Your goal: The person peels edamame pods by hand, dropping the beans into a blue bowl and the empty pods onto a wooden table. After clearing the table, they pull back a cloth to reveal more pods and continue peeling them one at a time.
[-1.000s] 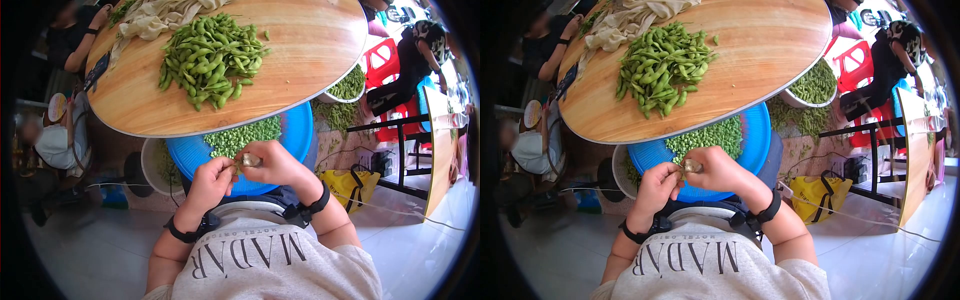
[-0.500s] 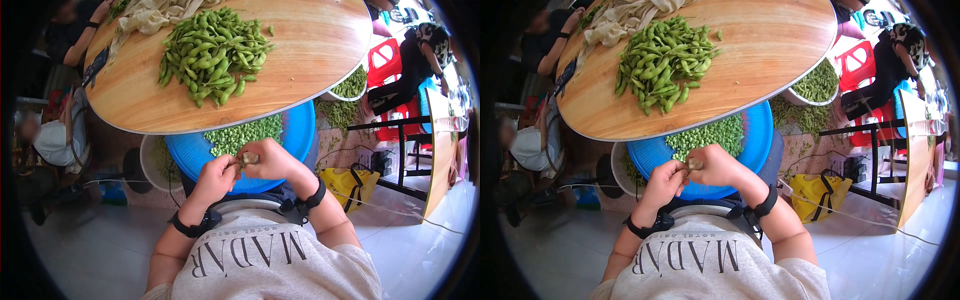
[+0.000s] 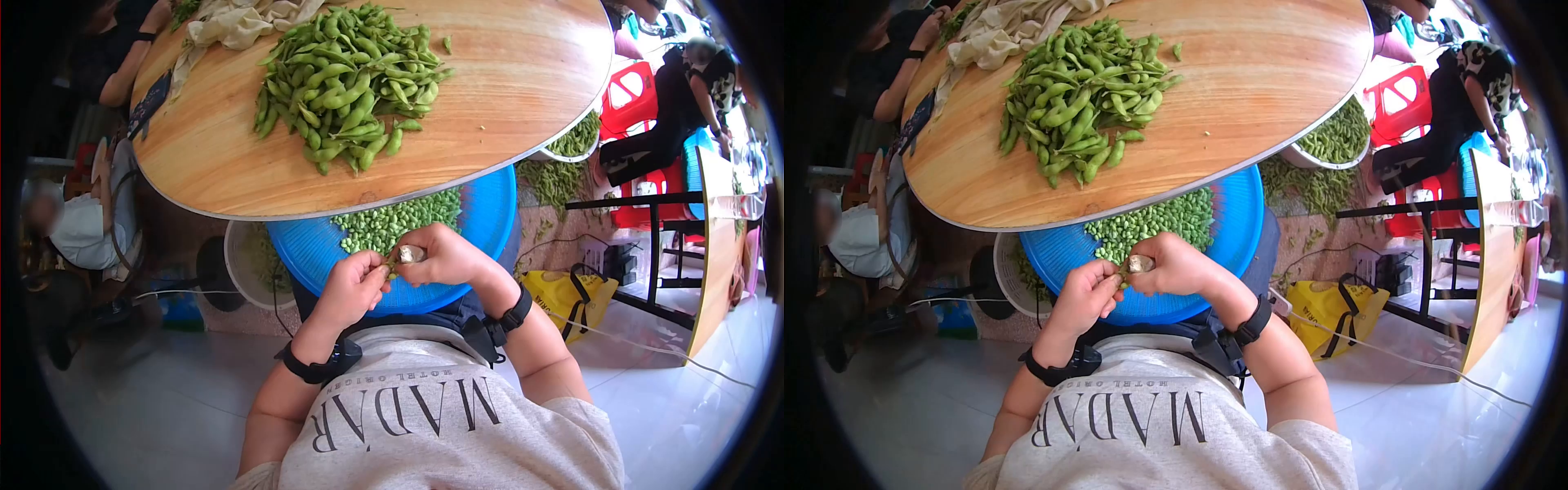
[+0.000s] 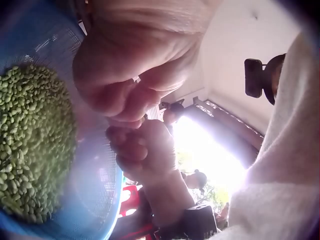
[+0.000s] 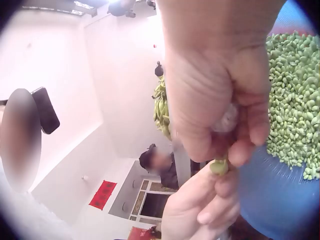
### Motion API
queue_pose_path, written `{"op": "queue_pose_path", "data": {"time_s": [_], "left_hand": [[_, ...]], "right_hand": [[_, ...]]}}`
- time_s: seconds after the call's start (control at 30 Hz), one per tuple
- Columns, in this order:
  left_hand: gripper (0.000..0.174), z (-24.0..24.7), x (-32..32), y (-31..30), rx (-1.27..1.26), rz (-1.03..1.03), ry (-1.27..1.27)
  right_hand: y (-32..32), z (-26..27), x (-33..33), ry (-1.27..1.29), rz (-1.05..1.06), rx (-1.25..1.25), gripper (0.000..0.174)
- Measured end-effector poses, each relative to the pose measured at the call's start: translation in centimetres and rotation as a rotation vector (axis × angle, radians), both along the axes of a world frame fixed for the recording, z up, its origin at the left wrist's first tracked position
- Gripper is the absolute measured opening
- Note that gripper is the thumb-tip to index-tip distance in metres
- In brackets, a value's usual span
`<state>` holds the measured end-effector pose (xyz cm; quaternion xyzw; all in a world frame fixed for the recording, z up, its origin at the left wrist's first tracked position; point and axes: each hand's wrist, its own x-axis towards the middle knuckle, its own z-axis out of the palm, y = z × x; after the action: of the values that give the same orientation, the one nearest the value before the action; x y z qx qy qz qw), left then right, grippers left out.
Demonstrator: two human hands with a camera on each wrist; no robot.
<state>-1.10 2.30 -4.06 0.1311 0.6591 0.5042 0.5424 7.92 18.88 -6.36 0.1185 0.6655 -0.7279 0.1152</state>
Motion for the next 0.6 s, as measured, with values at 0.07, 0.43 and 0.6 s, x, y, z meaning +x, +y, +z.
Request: {"op": "queue_pose_path", "data": {"time_s": [0.07,0.43,0.6], "left_hand": [[0.011,-0.1,0.0,0.0,0.013,0.008,-0.009],[0.012,0.2,-0.4,0.2,0.099,0.079,-0.003],[0.012,0.3,-0.4,0.1,0.117,0.079,0.005]], "right_hand": [[-0.4,0.5,-0.1,-0.061,-0.032,0.011,0.007],[0.2,-0.7,-0.1,-0.128,-0.190,-0.331,0.014],[0.1,-0.3,0.0,-0.159,-0.243,-0.364,0.014]]}}
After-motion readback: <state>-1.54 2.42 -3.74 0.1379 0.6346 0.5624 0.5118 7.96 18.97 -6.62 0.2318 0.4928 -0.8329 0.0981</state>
